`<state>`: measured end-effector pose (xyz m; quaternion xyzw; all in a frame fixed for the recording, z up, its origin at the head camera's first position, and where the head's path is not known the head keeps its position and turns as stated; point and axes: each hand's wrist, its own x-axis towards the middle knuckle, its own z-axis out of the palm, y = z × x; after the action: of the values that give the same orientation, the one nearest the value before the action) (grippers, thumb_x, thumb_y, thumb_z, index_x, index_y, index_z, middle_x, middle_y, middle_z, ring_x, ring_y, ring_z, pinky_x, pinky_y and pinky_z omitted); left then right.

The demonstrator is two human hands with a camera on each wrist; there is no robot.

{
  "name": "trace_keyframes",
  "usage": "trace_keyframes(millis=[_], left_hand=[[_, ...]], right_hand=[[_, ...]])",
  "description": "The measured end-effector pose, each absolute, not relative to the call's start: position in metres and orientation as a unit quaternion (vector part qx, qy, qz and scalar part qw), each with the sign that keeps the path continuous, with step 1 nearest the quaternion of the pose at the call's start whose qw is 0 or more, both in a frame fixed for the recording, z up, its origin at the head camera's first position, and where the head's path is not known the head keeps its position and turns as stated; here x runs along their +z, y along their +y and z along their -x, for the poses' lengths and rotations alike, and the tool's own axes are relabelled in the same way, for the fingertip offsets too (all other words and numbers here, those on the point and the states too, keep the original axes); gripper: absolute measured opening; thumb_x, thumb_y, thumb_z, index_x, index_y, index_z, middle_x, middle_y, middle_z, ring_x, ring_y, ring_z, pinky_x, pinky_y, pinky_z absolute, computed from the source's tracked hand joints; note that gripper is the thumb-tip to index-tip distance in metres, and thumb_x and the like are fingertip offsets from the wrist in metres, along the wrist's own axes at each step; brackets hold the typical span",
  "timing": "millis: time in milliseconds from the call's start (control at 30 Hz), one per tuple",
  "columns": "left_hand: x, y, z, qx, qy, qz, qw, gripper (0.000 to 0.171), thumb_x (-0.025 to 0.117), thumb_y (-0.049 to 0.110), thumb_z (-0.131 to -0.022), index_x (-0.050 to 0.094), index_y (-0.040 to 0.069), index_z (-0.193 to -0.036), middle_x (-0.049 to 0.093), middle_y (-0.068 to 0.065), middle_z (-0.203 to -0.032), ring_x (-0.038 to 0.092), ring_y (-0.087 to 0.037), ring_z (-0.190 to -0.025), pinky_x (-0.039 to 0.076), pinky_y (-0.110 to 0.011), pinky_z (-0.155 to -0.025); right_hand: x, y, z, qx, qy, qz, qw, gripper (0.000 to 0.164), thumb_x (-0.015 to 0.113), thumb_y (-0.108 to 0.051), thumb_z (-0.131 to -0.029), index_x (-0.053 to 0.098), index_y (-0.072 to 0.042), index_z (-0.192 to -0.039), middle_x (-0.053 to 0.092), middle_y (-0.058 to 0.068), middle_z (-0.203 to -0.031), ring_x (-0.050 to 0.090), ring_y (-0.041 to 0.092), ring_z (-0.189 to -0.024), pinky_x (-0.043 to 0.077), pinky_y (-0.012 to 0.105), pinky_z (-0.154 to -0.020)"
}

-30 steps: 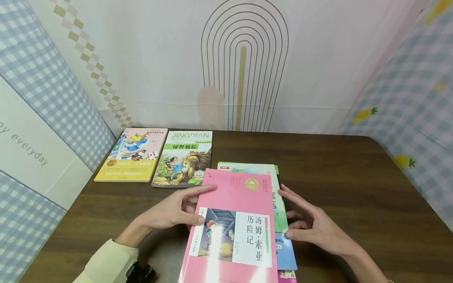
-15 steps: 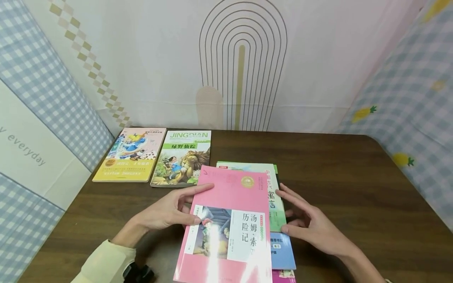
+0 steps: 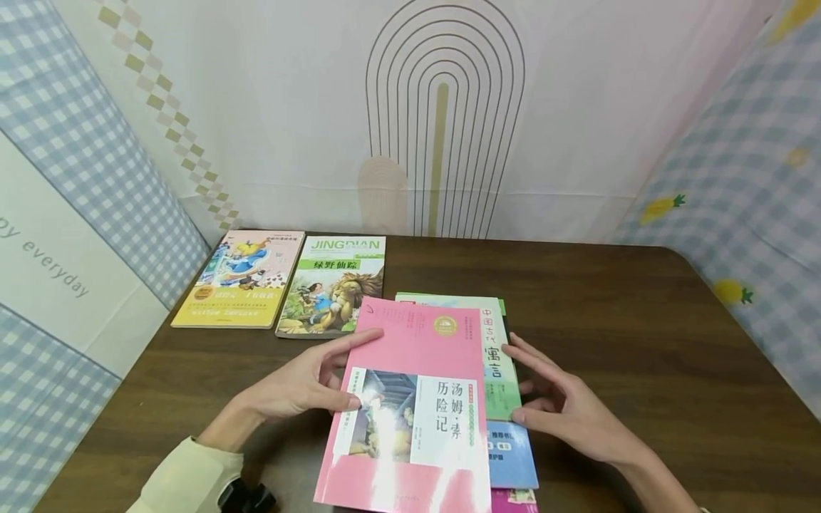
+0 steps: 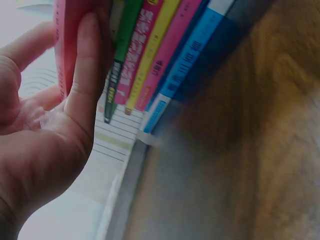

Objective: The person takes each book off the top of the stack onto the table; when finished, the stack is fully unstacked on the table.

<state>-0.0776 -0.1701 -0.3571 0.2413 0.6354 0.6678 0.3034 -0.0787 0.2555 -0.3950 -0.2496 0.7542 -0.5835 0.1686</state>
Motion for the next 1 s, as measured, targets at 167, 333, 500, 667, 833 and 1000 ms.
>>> trace_keyframes(millis=[167,333,500,667,833,1000], left_hand=[[-0.353,-0.171,0.076,0.662,0.648,-0.236,0.293,0.092,0.071,-0.004,-0.095,0.019,0.009,-0.170,0.060,-0.027,-0.144,0.078,-0.019,-0.093,0.065,-0.038,-0.087],[-0.354,-0.176,0.077,0.672,0.641,-0.232,0.291,0.092,0.070,-0.006,-0.096,0.017,0.009,-0.170,0.052,-0.029,-0.152,0.077,-0.020,-0.101,0.064,-0.042,-0.091],[-0.353,-0.178,0.078,0.677,0.635,-0.224,0.297,0.092,0.069,-0.005,-0.096,0.016,0.010,-0.170,0.043,-0.029,-0.161,0.075,-0.022,-0.109,0.063,-0.044,-0.094],[-0.352,-0.178,0.079,0.685,0.630,-0.220,0.293,0.093,0.069,-0.004,-0.097,0.015,0.011,-0.171,0.048,-0.028,-0.158,0.076,-0.023,-0.108,0.064,-0.045,-0.093],[-0.352,-0.182,0.081,0.690,0.633,-0.215,0.277,0.094,0.069,-0.006,-0.097,0.014,0.012,-0.171,0.050,-0.027,-0.157,0.077,-0.026,-0.109,0.064,-0.049,-0.090],[-0.350,-0.185,0.085,0.686,0.648,-0.196,0.265,0.095,0.070,-0.004,-0.096,0.015,0.016,-0.171,0.044,-0.028,-0.161,0.077,-0.027,-0.109,0.064,-0.050,-0.089]], right_hand=[[-0.395,0.256,0.079,-0.586,0.752,0.251,0.169,0.073,0.068,-0.004,-0.101,0.038,-0.020,-0.165,0.009,0.014,-0.179,0.067,0.019,-0.116,0.064,0.032,-0.087],[-0.396,0.255,0.079,-0.589,0.748,0.260,0.163,0.073,0.069,-0.003,-0.100,0.039,-0.019,-0.165,0.011,0.014,-0.178,0.068,0.018,-0.116,0.064,0.032,-0.086],[-0.396,0.255,0.078,-0.585,0.752,0.256,0.163,0.074,0.069,-0.004,-0.100,0.039,-0.020,-0.165,0.010,0.015,-0.178,0.068,0.017,-0.115,0.064,0.032,-0.086],[-0.394,0.256,0.078,-0.584,0.754,0.249,0.168,0.073,0.069,-0.005,-0.101,0.038,-0.020,-0.165,0.009,0.015,-0.178,0.068,0.017,-0.116,0.064,0.033,-0.086],[-0.395,0.255,0.079,-0.584,0.752,0.257,0.167,0.073,0.068,-0.004,-0.101,0.038,-0.019,-0.165,0.009,0.016,-0.178,0.068,0.018,-0.115,0.064,0.033,-0.086],[-0.395,0.255,0.079,-0.584,0.753,0.254,0.167,0.073,0.068,-0.004,-0.101,0.038,-0.019,-0.165,0.009,0.016,-0.178,0.068,0.018,-0.115,0.064,0.032,-0.086]])
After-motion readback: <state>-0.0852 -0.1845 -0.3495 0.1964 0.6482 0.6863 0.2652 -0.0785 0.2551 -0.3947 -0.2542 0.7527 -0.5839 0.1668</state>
